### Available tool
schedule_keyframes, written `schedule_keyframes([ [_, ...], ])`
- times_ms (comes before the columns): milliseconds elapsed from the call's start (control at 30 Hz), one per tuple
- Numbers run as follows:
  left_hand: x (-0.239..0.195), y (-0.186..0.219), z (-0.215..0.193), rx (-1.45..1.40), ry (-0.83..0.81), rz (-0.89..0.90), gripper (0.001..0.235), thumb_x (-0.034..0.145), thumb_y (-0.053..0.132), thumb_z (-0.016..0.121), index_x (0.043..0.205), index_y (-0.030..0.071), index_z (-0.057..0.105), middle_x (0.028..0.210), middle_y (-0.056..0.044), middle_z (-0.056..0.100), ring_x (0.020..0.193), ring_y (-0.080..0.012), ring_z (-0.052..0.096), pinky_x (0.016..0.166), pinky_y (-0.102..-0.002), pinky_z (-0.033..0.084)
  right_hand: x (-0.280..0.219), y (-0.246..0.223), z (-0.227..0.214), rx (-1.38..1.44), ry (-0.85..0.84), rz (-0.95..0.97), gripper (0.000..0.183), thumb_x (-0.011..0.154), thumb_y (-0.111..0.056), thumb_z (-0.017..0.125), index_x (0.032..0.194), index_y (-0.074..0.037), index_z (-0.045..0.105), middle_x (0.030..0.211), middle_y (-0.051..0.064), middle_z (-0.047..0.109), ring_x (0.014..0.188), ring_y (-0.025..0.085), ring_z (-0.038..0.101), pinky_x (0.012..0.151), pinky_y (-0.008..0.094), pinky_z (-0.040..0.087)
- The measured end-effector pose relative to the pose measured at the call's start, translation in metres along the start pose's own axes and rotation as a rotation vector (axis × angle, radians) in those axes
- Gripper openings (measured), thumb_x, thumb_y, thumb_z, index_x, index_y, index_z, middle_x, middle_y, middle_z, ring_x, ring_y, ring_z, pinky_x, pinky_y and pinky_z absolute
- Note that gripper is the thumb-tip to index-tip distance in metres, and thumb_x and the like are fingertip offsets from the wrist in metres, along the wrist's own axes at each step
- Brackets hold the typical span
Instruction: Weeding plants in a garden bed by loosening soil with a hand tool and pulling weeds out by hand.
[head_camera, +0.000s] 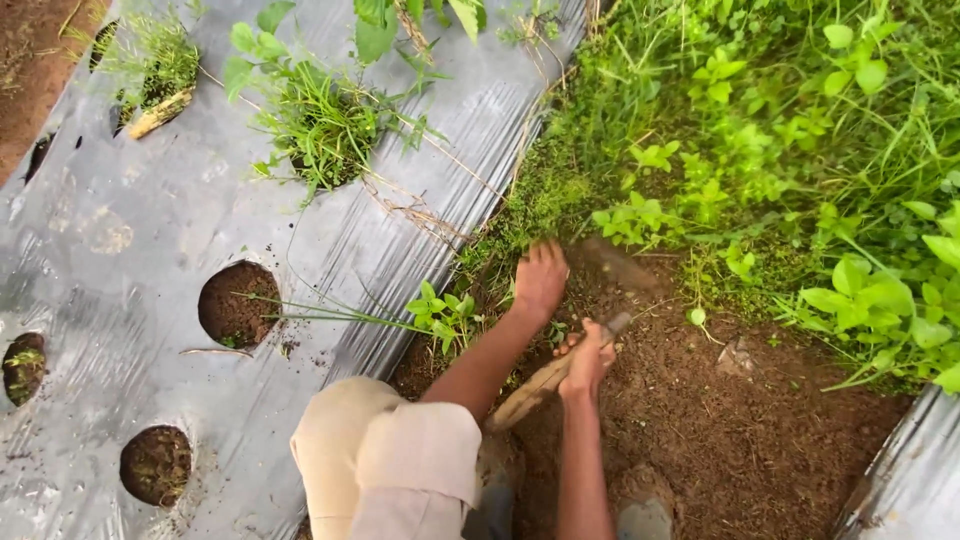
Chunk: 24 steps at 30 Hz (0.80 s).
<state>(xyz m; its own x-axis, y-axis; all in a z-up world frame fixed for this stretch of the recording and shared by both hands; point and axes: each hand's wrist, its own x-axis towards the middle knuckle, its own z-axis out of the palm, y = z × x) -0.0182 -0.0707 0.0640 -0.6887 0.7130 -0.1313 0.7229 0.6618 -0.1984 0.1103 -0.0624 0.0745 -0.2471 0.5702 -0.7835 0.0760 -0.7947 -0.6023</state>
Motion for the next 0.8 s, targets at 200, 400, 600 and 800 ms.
schedule_keyframes([
  [200,-0.018,0.016,0.056,-0.083,0.246,-0.155,0.024,0.092,0.024,0.072,0.105,0.003,0.071,0.09,-0.01,0.071,0.084,-0.0213,0.073,0.061,-0.029,0.062,0.034,0.022,0.0,0.029,0.026,-0.088,0.022,0.087,-0.033,0.069,0.089,-0.017,0.053,0.06,0.002,0.057,0.047,0.015,0.057,0.046,0.034,0.053],
  [400,-0.021,0.011,0.083,-0.276,-0.051,-0.22,0.011,0.097,0.007,0.066,0.102,0.0,0.072,0.095,-0.013,0.069,0.085,-0.0254,0.073,0.062,-0.04,0.066,-0.014,0.017,-0.011,0.004,-0.01,0.084,0.021,0.081,-0.024,0.068,0.081,-0.011,0.051,0.055,0.006,0.049,0.044,0.018,0.052,0.043,0.038,0.051],
  [600,-0.018,0.007,0.062,-0.455,-0.091,-0.292,0.011,0.096,0.0,0.065,0.102,-0.002,0.074,0.093,-0.015,0.07,0.082,-0.03,0.075,0.061,-0.046,0.067,0.002,0.018,-0.008,0.097,0.055,-0.023,0.021,0.085,-0.024,0.067,0.087,-0.013,0.05,0.056,0.003,0.05,0.043,0.017,0.052,0.042,0.038,0.051],
  [800,-0.02,0.005,0.082,-0.511,-0.169,-0.314,0.015,0.094,-0.003,0.063,0.106,-0.007,0.072,0.097,-0.021,0.07,0.086,-0.0379,0.075,0.069,-0.055,0.068,-0.028,0.036,-0.011,-0.018,-0.034,0.087,0.015,0.085,-0.019,0.064,0.081,-0.011,0.051,0.056,0.004,0.049,0.042,0.017,0.051,0.04,0.037,0.049],
])
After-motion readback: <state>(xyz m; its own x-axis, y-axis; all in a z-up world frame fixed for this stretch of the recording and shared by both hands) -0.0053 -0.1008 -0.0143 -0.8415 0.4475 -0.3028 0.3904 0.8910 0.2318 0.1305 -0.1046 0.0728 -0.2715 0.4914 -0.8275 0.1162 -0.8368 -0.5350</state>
